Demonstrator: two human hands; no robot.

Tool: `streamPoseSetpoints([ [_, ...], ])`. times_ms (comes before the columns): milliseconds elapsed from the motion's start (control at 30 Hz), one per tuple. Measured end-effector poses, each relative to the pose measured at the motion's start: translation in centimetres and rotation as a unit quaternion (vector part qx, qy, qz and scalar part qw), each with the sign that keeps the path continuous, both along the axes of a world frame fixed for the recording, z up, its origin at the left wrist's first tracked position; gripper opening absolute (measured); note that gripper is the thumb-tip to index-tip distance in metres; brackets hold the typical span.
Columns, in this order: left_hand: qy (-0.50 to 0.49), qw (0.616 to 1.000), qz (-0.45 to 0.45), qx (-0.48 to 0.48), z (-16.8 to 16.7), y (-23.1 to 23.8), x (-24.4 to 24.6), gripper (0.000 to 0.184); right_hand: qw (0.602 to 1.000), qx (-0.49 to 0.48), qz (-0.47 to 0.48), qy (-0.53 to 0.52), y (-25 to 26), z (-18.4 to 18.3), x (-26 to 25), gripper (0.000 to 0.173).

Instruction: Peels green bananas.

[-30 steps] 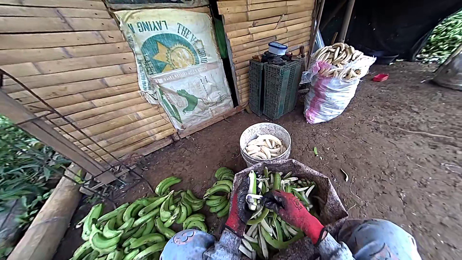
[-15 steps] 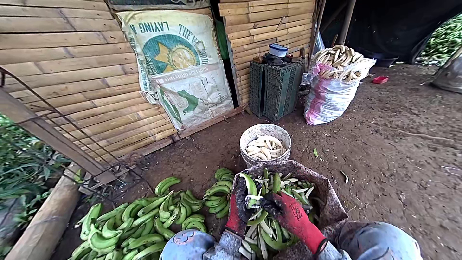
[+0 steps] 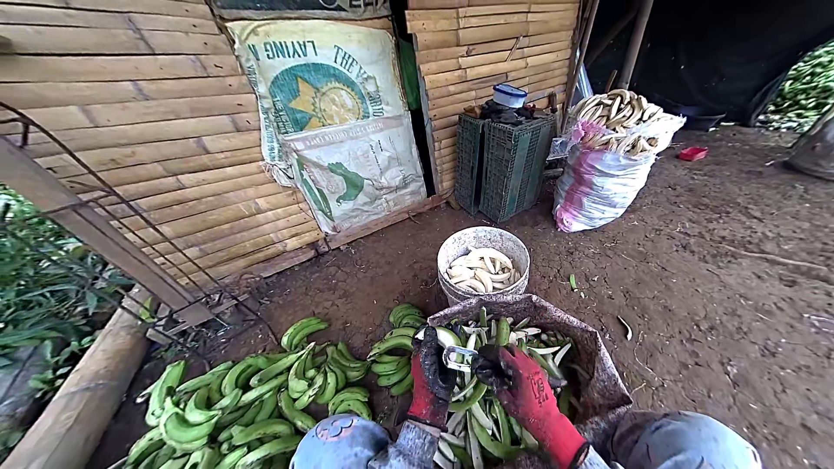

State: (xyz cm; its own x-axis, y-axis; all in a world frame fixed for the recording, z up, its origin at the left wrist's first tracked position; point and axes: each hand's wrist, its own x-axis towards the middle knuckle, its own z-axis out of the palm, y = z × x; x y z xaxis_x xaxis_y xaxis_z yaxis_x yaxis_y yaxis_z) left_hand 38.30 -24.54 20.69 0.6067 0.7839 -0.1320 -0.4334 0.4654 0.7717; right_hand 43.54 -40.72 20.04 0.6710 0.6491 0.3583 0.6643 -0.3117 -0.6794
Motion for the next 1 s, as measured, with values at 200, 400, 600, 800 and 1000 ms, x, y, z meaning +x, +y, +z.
streamPoseSetpoints([
  [200,-0.043,0.998,-0.041,0.009,0.0,-1.0,-0.6,0.031,0.995,-0.095,-0.032,0.024,1.0,1.3,0.7,0.037],
  [400,0.274,0.911,0.024,0.307,0.8,-1.1,-0.9,0.044,0.996,-0.084,-0.013,-0.004,0.7,0.3,0.7,0.039],
  [600,0.348,0.806,-0.143,0.458,2.0,-3.5,-2.7,0.044,0.987,-0.135,-0.019,0.086,0.9,0.7,4.1,0.037],
  [800,0.099,0.980,-0.152,0.088,1.0,-1.5,-1.3,0.047,0.998,0.004,-0.027,0.050,0.0,-0.9,4.1,0.035],
  [1000,-0.111,0.958,-0.198,-0.177,1.1,0.0,-1.4,0.060,0.973,0.072,0.097,-0.196,-0.2,-1.8,2.6,0.030],
])
